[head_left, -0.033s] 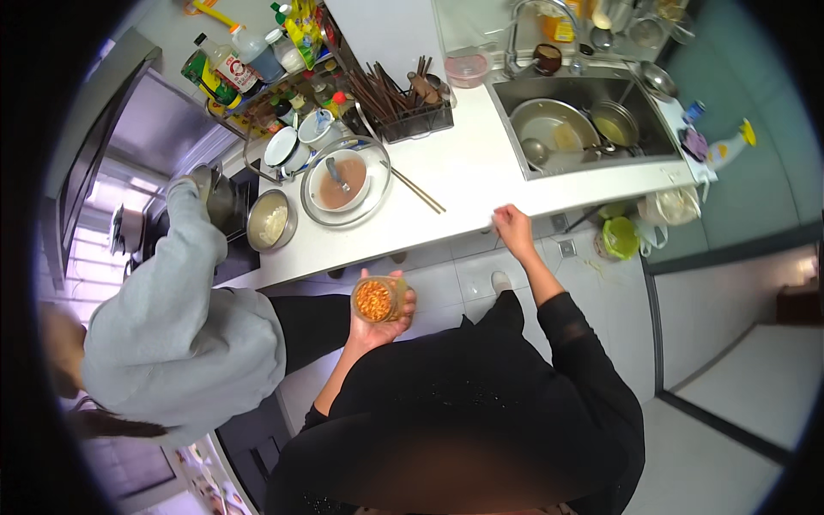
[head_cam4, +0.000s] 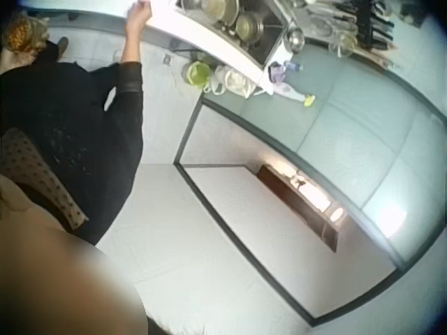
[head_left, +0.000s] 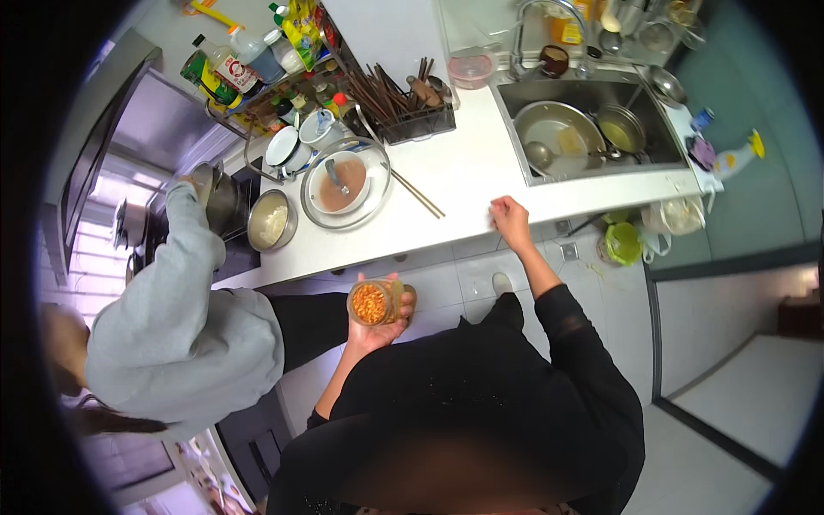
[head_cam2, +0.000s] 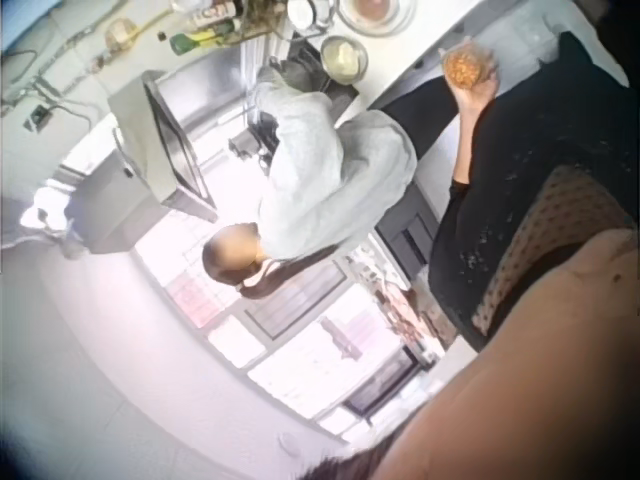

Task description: The person assembles multiple noodle bowls by adding bean sprouts, leafy greens, chili flakes, and sesame seeds using chopsticks and a spoon. They then add chopped garlic with a knife and place the finished bowls on the counter.

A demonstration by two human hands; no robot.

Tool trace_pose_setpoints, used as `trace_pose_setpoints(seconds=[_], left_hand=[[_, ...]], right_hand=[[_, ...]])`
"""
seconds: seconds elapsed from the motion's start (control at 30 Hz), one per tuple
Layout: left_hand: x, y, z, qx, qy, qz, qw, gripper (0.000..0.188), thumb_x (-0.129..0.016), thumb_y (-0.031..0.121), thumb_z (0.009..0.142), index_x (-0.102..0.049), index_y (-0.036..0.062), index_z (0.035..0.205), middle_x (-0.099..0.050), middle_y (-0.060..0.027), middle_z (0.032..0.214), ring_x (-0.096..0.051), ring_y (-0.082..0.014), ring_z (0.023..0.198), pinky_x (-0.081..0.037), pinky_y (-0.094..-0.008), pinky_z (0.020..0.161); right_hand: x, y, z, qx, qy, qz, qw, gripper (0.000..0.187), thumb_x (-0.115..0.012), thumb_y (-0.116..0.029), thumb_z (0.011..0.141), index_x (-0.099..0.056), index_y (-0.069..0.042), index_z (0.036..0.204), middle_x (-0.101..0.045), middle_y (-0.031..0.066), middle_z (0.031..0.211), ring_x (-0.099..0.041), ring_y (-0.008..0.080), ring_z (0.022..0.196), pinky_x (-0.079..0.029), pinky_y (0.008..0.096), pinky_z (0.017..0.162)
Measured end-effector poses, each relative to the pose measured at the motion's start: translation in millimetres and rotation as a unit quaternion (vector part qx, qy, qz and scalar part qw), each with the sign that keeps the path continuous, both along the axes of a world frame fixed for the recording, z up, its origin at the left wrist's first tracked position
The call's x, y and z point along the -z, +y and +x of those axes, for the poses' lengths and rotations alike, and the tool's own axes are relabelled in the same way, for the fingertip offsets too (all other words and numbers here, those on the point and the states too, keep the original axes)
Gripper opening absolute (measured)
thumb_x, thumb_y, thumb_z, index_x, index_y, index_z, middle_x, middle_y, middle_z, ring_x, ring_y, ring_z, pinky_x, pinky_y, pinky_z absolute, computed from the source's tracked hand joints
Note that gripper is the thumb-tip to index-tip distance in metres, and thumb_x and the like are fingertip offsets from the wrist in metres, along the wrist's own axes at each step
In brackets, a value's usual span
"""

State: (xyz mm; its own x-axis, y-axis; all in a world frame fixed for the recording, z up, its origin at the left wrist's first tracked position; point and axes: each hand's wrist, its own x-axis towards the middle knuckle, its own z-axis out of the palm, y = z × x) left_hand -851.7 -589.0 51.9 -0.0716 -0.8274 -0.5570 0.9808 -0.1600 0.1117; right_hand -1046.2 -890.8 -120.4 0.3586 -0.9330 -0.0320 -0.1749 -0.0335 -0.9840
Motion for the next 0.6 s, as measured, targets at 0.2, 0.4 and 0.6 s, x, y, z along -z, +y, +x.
trace_pose_setpoints(seconds=[0.2, 0.4, 0.6], left_hand=[[-13.7, -62.5, -36.5, -0.153, 0.025, 0.023, 0.988, 0.063, -0.053, 0.073, 0.090, -0.065, 0.0190, 0.121, -0.054, -0.0149, 0.102, -0.052, -0.0247, 0.079, -0.051, -0.0319, 0.061], [-10.1, -92.1, -55.1, -0.225, 0.031, 0.033, 0.973, 0.064, -0.056, 0.073, 0.088, -0.066, 0.0197, 0.122, -0.054, -0.0140, 0.099, -0.051, -0.0234, 0.077, -0.050, -0.0304, 0.059], [-9.7, -100.8, -61.4, -0.258, 0.019, 0.063, 0.964, 0.064, -0.057, 0.073, 0.087, -0.066, 0.0195, 0.121, -0.054, -0.0139, 0.097, -0.049, -0.0223, 0.076, -0.048, -0.0282, 0.057]], right_hand=[[-32.5, -173.6, 93.1, -0.025, -0.116, 0.015, 0.993, 0.013, -0.071, -0.006, 0.089, -0.066, 0.000, 0.099, -0.065, 0.0059, 0.079, -0.063, 0.0121, 0.066, -0.053, 0.0274, 0.060], [-40.2, -246.4, 154.7, -0.081, -0.136, -0.028, 0.987, 0.019, -0.077, -0.006, 0.083, -0.068, -0.002, 0.099, -0.063, 0.0025, 0.077, -0.057, 0.0092, 0.067, -0.049, 0.0254, 0.062], [-36.1, -224.1, 180.3, -0.089, -0.146, -0.070, 0.983, 0.015, -0.081, -0.004, 0.082, -0.070, -0.001, 0.090, -0.059, -0.0028, 0.080, -0.051, 0.0048, 0.067, -0.046, 0.0218, 0.063]])
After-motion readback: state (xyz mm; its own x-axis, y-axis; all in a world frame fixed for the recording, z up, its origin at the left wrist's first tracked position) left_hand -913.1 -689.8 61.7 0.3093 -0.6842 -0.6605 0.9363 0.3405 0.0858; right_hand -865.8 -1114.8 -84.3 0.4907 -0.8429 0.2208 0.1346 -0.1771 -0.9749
